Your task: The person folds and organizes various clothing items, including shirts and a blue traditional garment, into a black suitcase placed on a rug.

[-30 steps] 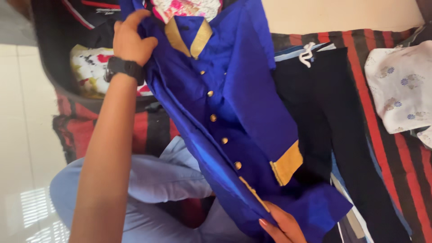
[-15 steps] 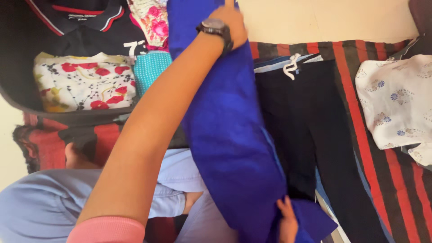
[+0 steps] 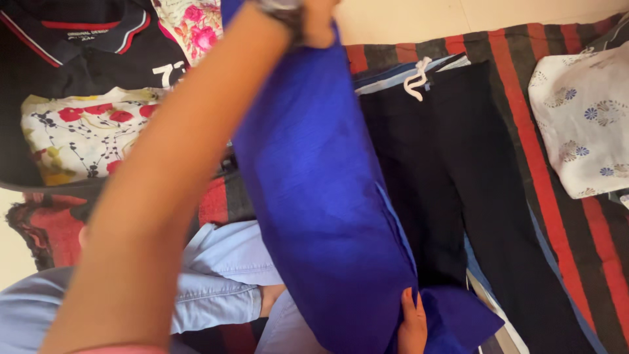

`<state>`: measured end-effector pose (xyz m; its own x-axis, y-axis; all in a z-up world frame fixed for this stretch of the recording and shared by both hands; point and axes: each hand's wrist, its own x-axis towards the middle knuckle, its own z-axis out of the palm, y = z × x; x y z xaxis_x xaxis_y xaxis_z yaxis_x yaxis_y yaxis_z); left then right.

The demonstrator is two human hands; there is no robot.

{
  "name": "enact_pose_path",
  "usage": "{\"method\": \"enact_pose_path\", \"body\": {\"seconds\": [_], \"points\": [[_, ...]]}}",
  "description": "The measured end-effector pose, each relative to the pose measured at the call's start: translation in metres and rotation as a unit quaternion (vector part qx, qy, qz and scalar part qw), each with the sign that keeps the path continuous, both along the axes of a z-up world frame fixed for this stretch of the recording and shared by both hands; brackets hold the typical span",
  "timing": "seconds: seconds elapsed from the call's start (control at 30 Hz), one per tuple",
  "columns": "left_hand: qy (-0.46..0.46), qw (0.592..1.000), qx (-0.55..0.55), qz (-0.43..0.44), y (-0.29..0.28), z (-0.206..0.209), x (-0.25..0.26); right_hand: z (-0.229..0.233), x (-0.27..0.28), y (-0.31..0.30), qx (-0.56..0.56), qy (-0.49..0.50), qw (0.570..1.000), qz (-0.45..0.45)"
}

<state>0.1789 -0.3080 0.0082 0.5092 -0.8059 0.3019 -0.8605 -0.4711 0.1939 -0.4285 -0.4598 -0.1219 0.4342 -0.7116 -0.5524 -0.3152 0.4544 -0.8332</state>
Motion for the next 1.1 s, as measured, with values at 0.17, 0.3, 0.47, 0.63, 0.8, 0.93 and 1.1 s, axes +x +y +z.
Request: {"method": "enact_pose_path", "body": {"seconds": [0.17, 0.3, 0.47, 0.63, 0.8, 0.93, 1.1], "points": [[-0.113, 0.988, -0.062, 0.082, -0.054, -0.067, -0.025, -0.009, 0.007, -0.008, -0.14, 0.061, 0.986, 0.066], [-0.093, 0.985, -0.122, 0.076, -0.04, -0.086, -0.025, -0.036, 0.009, -0.024, -0.235, 0.051, 0.957, 0.163], [0.082, 0.977, -0.102, 0.168, 0.031, -0.061, -0.028, -0.052, 0.011, -0.034, -0.149, 0.064, 0.965, 0.207], [0.307, 0.837, -0.285, 0.351, 0.105, -0.086, -0.036, -0.036, 0.019, -0.033, -0.158, 0.026, 0.961, 0.224], [0.679, 0.575, -0.313, 0.334, 0.13, -0.079, -0.064, 0.012, 0.045, -0.035, -0.408, 0.043, 0.849, 0.333], [0.749, 0.491, -0.371, 0.245, 0.125, -0.083, -0.083, 0.042, 0.072, -0.039, -0.487, -0.022, 0.777, 0.399], [0.786, 0.371, -0.482, 0.113, 0.112, -0.098, -0.09, 0.003, 0.093, -0.043, -0.2, -0.066, 0.912, 0.353]]}}
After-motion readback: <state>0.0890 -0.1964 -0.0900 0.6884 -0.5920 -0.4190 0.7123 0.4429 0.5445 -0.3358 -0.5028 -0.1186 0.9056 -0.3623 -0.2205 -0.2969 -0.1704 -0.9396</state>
